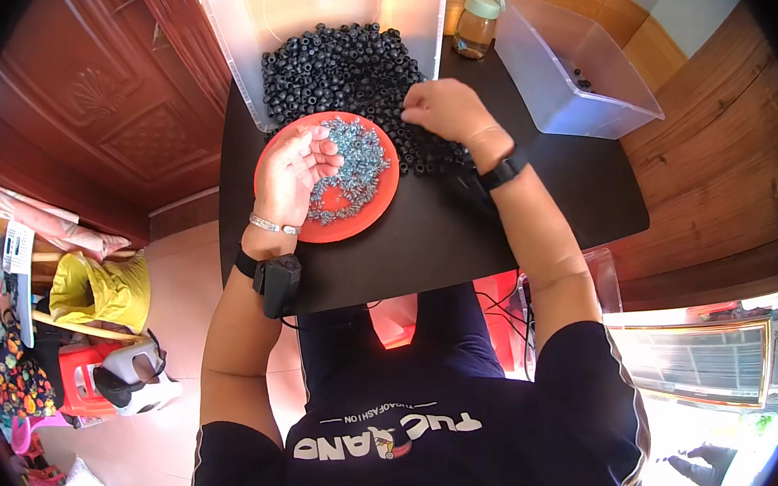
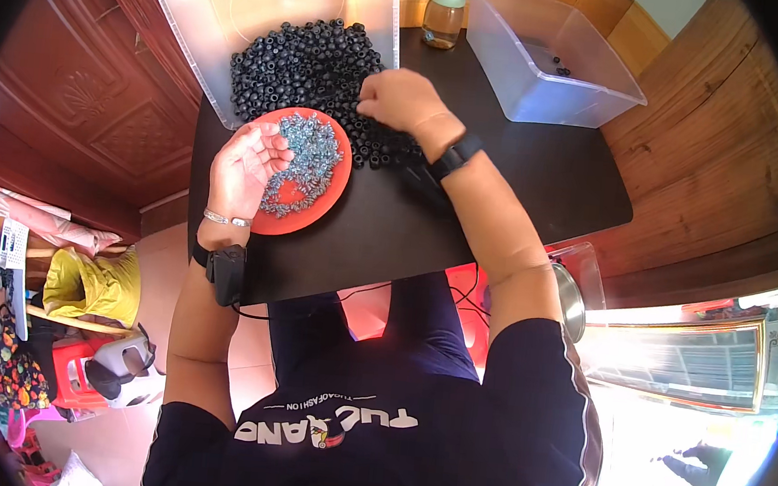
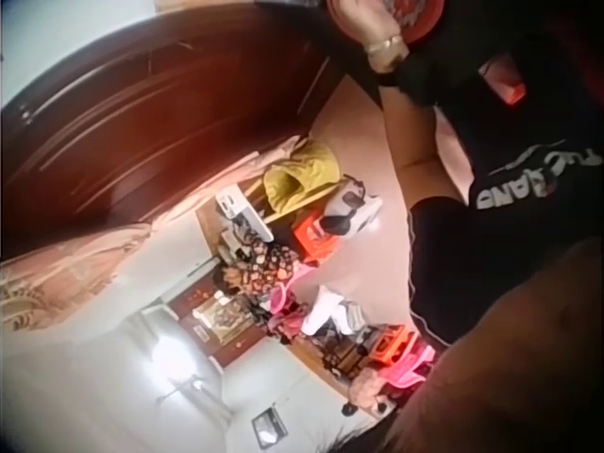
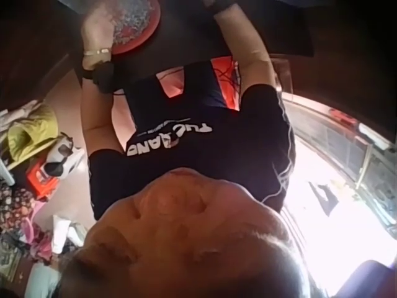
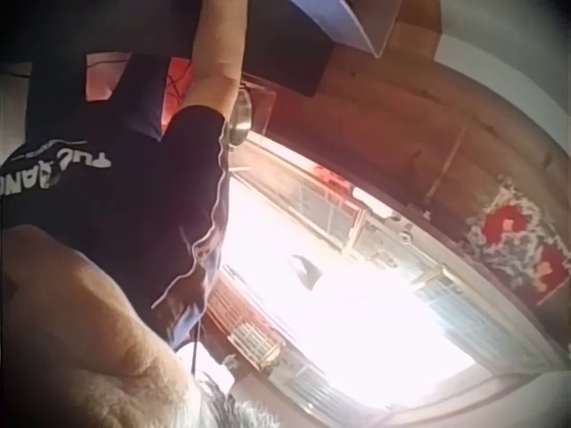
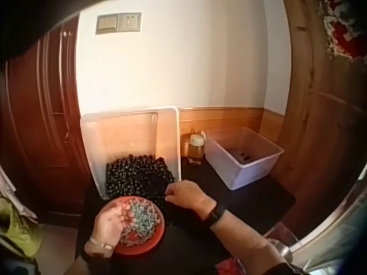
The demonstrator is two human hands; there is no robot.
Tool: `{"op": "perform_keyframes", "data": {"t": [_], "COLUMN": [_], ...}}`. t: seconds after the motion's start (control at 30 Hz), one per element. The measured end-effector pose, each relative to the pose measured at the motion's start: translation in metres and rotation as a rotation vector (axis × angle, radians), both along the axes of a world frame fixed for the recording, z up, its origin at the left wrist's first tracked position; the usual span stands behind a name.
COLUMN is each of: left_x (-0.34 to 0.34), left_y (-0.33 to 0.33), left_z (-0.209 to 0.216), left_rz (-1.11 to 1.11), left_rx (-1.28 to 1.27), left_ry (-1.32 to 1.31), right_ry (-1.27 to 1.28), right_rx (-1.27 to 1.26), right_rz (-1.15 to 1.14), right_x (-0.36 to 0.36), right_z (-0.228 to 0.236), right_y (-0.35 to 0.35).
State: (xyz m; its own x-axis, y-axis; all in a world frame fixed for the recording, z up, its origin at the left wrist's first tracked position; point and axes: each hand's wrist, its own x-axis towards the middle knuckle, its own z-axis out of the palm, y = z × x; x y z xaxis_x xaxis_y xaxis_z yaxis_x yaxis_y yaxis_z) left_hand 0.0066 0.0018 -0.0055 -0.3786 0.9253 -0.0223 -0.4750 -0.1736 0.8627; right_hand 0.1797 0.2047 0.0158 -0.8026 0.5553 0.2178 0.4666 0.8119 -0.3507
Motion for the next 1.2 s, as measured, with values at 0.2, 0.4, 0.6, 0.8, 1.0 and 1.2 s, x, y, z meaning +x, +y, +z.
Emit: {"op": "perform_keyframes", "data": {"t": [0.2,0.4,0.6,0.8,1.0,1.2], "left_x": [0.002,-0.001,0.001,0.002,0.018,0.022], "left_y": [-0.001,0.0,0.0,-0.003,-0.002,0.001], "left_z": [0.003,-0.001,0.001,0.001,0.006,-0.004], "left_rz": [0.002,-0.037,-0.042,-0.071,-0.169,-0.125], "left_rx": [-0.009,-0.003,-0.013,-0.005,-0.003,-0.03], "left_ry": [0.006,0.011,0.024,0.027,0.041,-0.005], "right_ry": [-0.089,-0.085,-0.03,0.3,0.535,0.56], "right_rx": [0.041,0.065,0.134,-0.172,-0.268,-0.102], "right_rz": [-0.038,-0.001,-0.022,0.071,0.533,0.479], "right_x": [-0.009,-0.012,-0.007,-0.006,-0.013,-0.027], "right_z": [-0.014,-0.015,-0.015,-0.001,0.013,-0.006], "right_y": [-0.004,-0.008,-0.005,-0.018,-0.066,-0.073]}}
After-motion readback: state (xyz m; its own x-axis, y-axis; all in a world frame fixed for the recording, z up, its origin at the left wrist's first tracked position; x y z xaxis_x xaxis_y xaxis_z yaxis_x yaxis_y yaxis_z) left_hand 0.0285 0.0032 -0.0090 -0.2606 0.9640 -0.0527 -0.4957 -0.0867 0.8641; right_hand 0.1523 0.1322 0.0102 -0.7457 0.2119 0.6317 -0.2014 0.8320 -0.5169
